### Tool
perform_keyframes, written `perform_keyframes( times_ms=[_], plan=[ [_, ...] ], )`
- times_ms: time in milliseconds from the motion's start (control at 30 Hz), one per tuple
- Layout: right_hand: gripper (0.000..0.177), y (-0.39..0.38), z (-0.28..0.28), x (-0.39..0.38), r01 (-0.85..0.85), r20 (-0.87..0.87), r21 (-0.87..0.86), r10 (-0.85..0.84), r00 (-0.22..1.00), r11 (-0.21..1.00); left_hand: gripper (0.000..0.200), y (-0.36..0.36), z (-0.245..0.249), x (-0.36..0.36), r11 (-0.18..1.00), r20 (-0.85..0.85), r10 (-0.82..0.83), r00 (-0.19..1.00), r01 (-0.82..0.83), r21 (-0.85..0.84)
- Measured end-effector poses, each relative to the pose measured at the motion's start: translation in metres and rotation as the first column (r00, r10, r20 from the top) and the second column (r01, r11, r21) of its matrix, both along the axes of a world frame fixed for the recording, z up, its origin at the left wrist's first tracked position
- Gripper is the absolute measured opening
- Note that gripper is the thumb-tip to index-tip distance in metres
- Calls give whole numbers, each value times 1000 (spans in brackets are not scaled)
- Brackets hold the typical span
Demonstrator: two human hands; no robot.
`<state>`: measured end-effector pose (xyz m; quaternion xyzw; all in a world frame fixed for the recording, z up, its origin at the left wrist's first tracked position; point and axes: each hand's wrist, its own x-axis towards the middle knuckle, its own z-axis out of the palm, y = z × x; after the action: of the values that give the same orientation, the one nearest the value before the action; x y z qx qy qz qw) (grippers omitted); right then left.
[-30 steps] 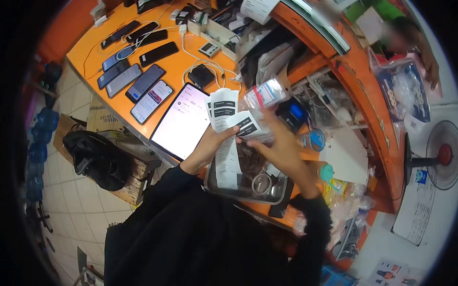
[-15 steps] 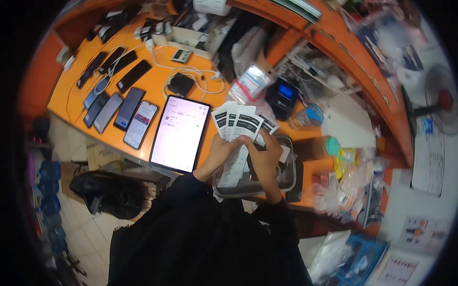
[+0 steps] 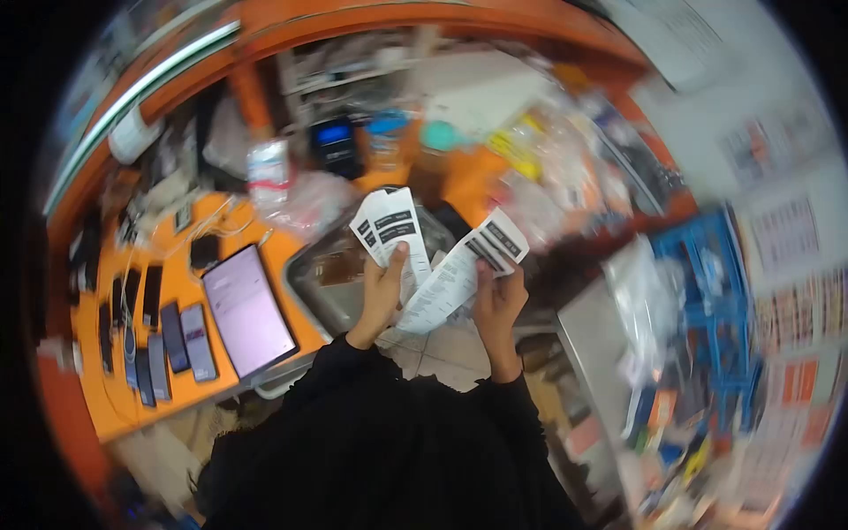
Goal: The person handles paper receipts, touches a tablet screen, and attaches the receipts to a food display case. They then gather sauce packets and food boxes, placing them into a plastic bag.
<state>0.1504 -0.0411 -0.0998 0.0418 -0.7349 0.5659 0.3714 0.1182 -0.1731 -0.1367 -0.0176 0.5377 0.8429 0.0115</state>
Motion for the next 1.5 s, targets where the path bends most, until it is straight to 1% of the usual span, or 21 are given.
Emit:
perform_keyframes(
  times_ms=[100, 167, 233, 267, 367, 400, 500, 633, 700, 767, 833, 967, 1033, 1200, 1233, 1300, 1333, 1367, 1433, 1467, 1500],
  plan=[
    [48, 60, -1, 83, 181, -203, 367, -112, 973, 912, 53, 74, 32, 38, 990, -348, 134, 928, -108, 92],
    [58, 88, -7, 149, 303, -232, 409, -222, 947, 861, 51, 116, 23, 75, 990, -419, -91, 903, 129, 64],
    [64, 109, 0, 214, 438, -242, 433, -366, 899, 788, 33, 155, 19, 115, 916, -600, -351, 719, 129, -381],
    [69, 120, 0, 247, 485, -232, 464, -427, 874, 741, 21, 172, 33, 138, 854, -689, -498, 527, 162, -494],
    [74, 143, -9, 340, 628, -182, 385, -611, 770, 677, 21, 232, 33, 213, 669, -632, -718, 291, 537, -513],
    [75, 150, -5, 368, 715, -208, 434, -711, 671, 548, 23, 247, 35, 240, 544, -588, -787, 186, 657, -521],
    [76, 159, -4, 449, 813, -148, 308, -819, 555, 495, 31, 285, 44, 318, 351, -683, -720, -125, 783, -513],
    [72, 176, -10, 550, 926, -3, 155, -938, 348, 343, 45, 336, 21, 422, 142, -570, -747, -341, 756, -638],
    [69, 184, -19, 588, 972, -35, 42, -971, 235, 233, 44, 361, 18, 476, 133, -648, -658, -384, 788, -601],
    [68, 199, -24, 627, 975, -4, -137, -985, 175, 174, 40, 384, 13, 534, -116, -496, -682, -538, 749, -652],
    [67, 218, -28, 669, 997, 10, -73, -1000, -6, -7, 26, 405, 13, 595, -147, -460, -730, -506, 772, -618],
    [59, 237, -10, 756, 940, 185, -129, -939, -291, -317, 20, 459, 14, 704, -384, -416, -745, -522, 845, -372],
    [51, 229, -13, 813, 969, 475, 127, -845, -246, -211, 19, 476, 14, 769, -458, -419, -751, -511, 859, -228],
    [51, 201, -27, 917, 928, 613, 98, -712, -341, -359, 21, 470, 6, 917, -606, -461, -584, -668, 737, -299],
    [51, 199, -32, 942, 916, 606, 100, -707, -365, -388, 19, 464, 3, 945, -653, -422, -537, -731, 676, -340],
    [50, 192, -37, 993, 679, 380, 420, -563, -734, -602, 19, 447, 1, 998, -696, -430, -459, -778, 615, -370],
    [50, 189, -34, 1024, 665, 372, 430, -551, -747, -611, 22, 437, -7, 1029, -742, -461, -425, -779, 592, -315],
    [47, 188, -30, 1051, 707, 428, 313, -570, -701, -634, 24, 426, -13, 1059, -742, -488, -422, -764, 600, -298],
    [42, 196, -26, 1099, 756, 513, 49, -633, -581, -653, 31, 401, -15, 1126, -765, -493, -593, -637, 637, 98],
    [32, 203, -29, 1125, 710, 317, 33, -667, -675, -703, 31, 404, 2, 1150, -765, -505, -588, -632, 637, 93],
    [32, 204, -26, 1155, 712, 300, 28, -674, -675, -701, 35, 410, 19, 1171, -831, -389, -554, -736, 517, 206]
  ],
)
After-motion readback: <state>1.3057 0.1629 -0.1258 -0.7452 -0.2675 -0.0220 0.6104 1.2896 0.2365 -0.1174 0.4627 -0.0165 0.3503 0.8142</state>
